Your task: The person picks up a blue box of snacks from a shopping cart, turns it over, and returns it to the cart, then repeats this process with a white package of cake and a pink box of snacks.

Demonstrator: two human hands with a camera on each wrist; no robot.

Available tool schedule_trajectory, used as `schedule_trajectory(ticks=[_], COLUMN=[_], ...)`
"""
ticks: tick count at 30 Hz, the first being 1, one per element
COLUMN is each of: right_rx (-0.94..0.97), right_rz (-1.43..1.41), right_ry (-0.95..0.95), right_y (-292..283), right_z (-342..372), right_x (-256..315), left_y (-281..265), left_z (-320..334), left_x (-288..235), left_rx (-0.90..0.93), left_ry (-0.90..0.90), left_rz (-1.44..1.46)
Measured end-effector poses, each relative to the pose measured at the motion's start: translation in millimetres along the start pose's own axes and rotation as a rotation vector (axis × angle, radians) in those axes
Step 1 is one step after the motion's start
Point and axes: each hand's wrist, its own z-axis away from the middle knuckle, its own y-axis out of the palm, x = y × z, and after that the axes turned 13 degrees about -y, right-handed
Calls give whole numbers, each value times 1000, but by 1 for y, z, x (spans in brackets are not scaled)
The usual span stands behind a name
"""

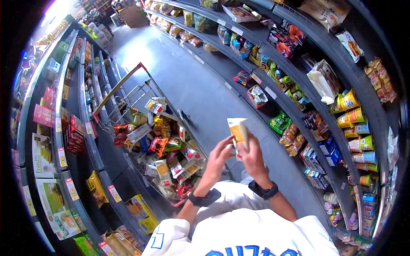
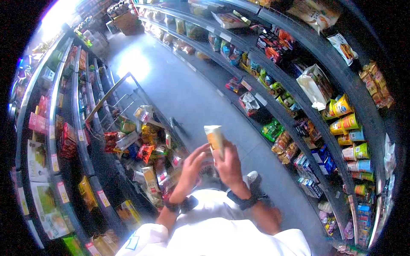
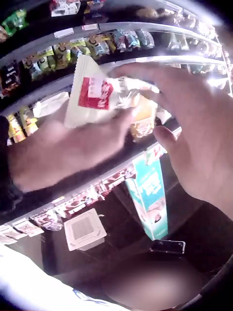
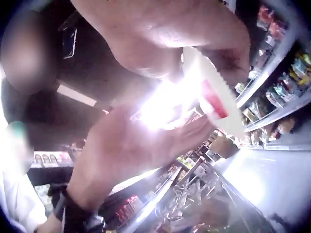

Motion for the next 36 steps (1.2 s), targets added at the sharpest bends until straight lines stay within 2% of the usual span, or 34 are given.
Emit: schedule_trajectory(ticks=[2,4,5,6,8,9,12,16,17,20,21,24,25,28,29,32,33,36], right_rx=[162,202,174,114,-6,-25,213,-185,-114,105,141,46,-103,28,56,-137,-192,-3], right_rz=[262,343,258,225,160,-38,-293,230,310,540,440,200,231,137,77,185,241,477], right_ry=[-222,-311,-320,-263,-161,-19,319,-151,-184,-277,-271,-244,-214,38,126,0,-92,-167], right_y=[2,4,2,-3,-12,-12,-27,-18,-19,-24,-26,-43,-48,-51,-56,-73,-80,-93], right_z=[5,11,12,12,11,14,13,24,24,25,25,21,18,23,21,15,11,14], right_x=[11,20,18,16,15,14,13,-14,-12,7,11,1,4,-20,-20,-28,-31,-41], left_y=[11,7,3,-3,2,5,9,26,28,26,31,23,24,39,48,55,62,79], left_z=[-2,-8,-12,-12,-12,-12,-15,-22,-24,-31,-31,-38,-41,-46,-43,-59,-61,-67], left_x=[5,18,19,16,10,6,3,5,9,30,26,30,31,32,22,30,25,26], left_rx=[-97,-138,-109,-224,-144,-124,-84,2,63,-51,-139,-121,-116,-121,-149,-137,-84,1], left_ry=[-3,-54,-52,-97,-58,-61,-76,18,-18,-83,-98,-97,-86,-102,-196,-80,-59,-128], left_rz=[-52,-55,109,-36,117,158,174,299,321,152,200,307,311,333,350,295,372,452])
